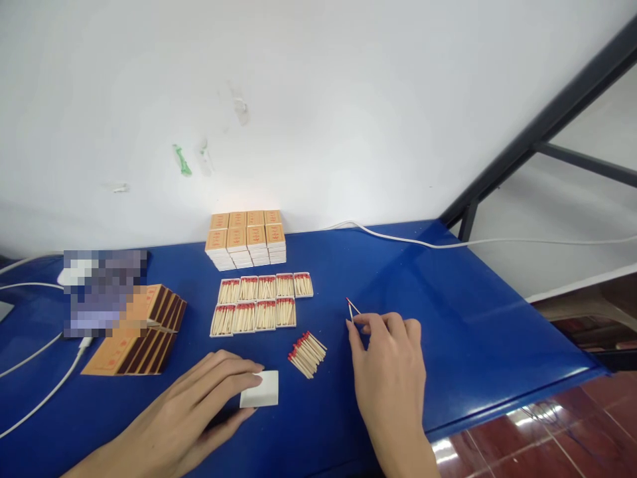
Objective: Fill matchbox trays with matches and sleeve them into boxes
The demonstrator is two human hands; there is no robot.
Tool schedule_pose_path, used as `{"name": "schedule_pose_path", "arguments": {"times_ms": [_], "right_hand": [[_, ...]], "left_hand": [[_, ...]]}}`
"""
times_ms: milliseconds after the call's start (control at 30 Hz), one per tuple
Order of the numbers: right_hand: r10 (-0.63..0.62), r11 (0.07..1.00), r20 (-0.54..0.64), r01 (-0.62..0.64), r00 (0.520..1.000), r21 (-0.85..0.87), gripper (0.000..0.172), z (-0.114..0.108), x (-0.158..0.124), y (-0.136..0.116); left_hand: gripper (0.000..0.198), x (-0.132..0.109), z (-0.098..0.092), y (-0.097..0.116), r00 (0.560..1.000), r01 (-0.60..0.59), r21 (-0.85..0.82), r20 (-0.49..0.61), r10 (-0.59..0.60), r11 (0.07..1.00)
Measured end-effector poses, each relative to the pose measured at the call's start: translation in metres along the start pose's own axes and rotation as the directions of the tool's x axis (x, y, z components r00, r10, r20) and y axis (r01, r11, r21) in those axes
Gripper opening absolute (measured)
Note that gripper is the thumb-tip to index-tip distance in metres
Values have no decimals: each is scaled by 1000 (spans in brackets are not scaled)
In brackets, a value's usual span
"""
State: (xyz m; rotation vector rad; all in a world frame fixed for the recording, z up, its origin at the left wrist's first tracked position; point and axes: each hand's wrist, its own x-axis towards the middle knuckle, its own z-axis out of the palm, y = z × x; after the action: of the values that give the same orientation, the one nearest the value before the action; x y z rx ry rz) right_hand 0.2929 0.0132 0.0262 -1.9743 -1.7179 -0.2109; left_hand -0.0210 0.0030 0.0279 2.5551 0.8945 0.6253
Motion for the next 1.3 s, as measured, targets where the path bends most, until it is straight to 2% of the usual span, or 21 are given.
{"name": "schedule_pose_path", "arguments": {"times_ms": [400, 700, 900, 1000, 1133, 1300], "right_hand": [[-16, 1000, -4, 16, 1000, -17, 71, 3, -5, -2], [-150, 972, 26, 143, 988, 189, 34, -22, -24, -24], [-237, 945, 140, 195, 961, 261, 17, -23, -37, -22], [-207, 951, 145, 164, 968, 263, 22, -28, -35, -21], [-113, 977, 49, 102, 992, 189, 42, -31, -17, -15], [-39, 997, -27, 40, 999, 71, 75, -7, 14, 7]], "left_hand": [[28, 4, -4, 3, 999, -35, 39, -10, 36, 999], [30, 3, -4, 2, 1000, -22, 23, 1, 22, 1000], [30, 1, -1, 2, 1000, -16, 4, 1, 16, 1000], [29, 3, -4, 3, 1000, -22, 16, 0, 22, 1000], [29, 6, -6, 4, 999, -34, 43, -7, 35, 999], [27, 4, -5, 3, 1000, -18, 11, -8, 18, 1000]]}}
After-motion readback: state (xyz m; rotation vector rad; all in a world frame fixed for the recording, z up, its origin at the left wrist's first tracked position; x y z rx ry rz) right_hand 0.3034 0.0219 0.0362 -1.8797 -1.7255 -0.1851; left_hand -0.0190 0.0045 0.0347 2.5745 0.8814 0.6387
